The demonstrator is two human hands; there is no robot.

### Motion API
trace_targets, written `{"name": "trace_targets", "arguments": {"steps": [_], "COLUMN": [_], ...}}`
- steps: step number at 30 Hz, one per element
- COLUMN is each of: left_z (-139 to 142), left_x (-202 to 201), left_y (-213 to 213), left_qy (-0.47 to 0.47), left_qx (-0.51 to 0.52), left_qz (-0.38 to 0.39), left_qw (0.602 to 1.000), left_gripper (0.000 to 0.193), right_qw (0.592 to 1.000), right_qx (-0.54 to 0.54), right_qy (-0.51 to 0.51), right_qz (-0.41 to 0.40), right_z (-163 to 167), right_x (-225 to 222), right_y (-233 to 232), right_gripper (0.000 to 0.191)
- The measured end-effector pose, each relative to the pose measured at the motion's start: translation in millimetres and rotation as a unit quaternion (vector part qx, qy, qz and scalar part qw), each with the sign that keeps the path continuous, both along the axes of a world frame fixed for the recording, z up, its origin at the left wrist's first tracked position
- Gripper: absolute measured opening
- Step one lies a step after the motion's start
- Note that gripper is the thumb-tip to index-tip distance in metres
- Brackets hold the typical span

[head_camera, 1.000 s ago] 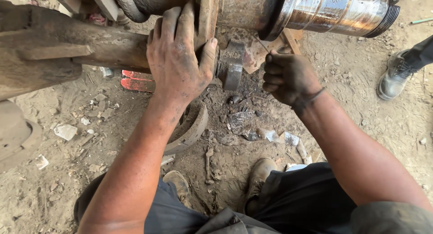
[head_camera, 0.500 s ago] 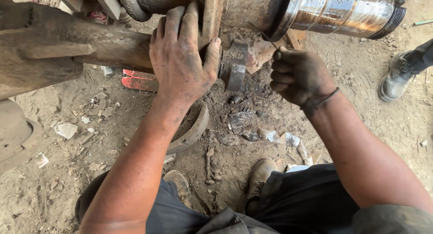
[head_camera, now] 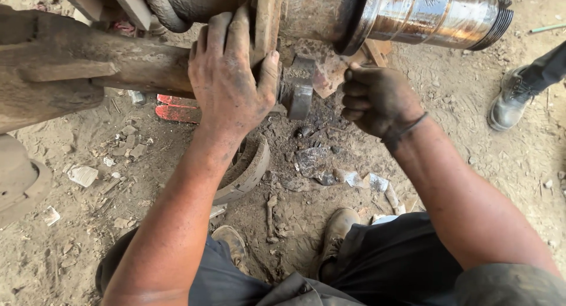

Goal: The person uses a metal file to scrape and clean the surface of a vehicle's axle and suspension components. They repeatedly file the metal surfaces to remove rust and debris while sitting on the ground beneath the vehicle.

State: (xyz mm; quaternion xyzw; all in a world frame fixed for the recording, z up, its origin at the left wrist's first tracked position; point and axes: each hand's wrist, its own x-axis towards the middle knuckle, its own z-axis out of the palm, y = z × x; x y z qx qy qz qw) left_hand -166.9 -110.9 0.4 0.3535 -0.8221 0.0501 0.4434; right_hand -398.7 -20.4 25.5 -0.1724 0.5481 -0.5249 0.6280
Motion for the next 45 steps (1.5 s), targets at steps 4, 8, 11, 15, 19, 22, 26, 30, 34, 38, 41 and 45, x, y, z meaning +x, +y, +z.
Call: {"name": "trace_targets", "arguments": {"steps": [4,8,11,15,19,22,26,30,34,38,41,45], "left_z": [1,1,0,1,2,1,0,1,3,3,3,2], "left_x": [1,3,1,0,2,2,0,1,2,1,0,1], "left_y": [1,1,1,1,1,0,0,1,2,1,0,1], "left_qy": [0.002,0.003,0.011,0.005,-0.005,0.002,0.003,0.000,0.002,0.001,0.004,0.005], "left_qx": [0.006,0.008,0.022,0.006,-0.007,0.001,0.011,-0.002,0.001,0.007,-0.003,-0.010], "left_qz": [-0.005,-0.024,-0.020,0.000,-0.001,-0.020,-0.001,-0.001,-0.017,-0.008,-0.011,-0.008], "left_qw": [1.000,1.000,0.999,1.000,1.000,1.000,1.000,1.000,1.000,1.000,1.000,1.000], "left_gripper": [0.061,0.062,0.061,0.060,0.061,0.060,0.060,0.061,0.060,0.060,0.058,0.059], "right_qw": [0.997,0.999,1.000,1.000,0.998,0.999,1.000,0.999,0.996,0.996,0.983,0.822], "right_qx": [-0.056,-0.030,-0.003,-0.030,-0.058,-0.049,-0.023,-0.045,-0.068,-0.070,-0.059,-0.193], "right_qy": [-0.032,0.003,0.009,-0.001,-0.020,-0.009,-0.012,-0.022,-0.029,0.042,0.164,0.533], "right_qz": [0.052,0.011,-0.012,0.007,0.025,0.005,-0.011,0.013,0.044,0.044,0.054,0.051], "right_z": [-7,3,13,10,5,7,9,6,12,16,5,-20], "right_x": [15,9,6,25,28,14,11,31,30,18,19,21], "right_y": [-18,-10,-1,-15,-23,-12,-3,-13,-12,-1,-1,-7], "right_gripper": [0.036,0.036,0.035,0.037,0.038,0.040,0.040,0.035,0.033,0.024,0.011,0.015]}}
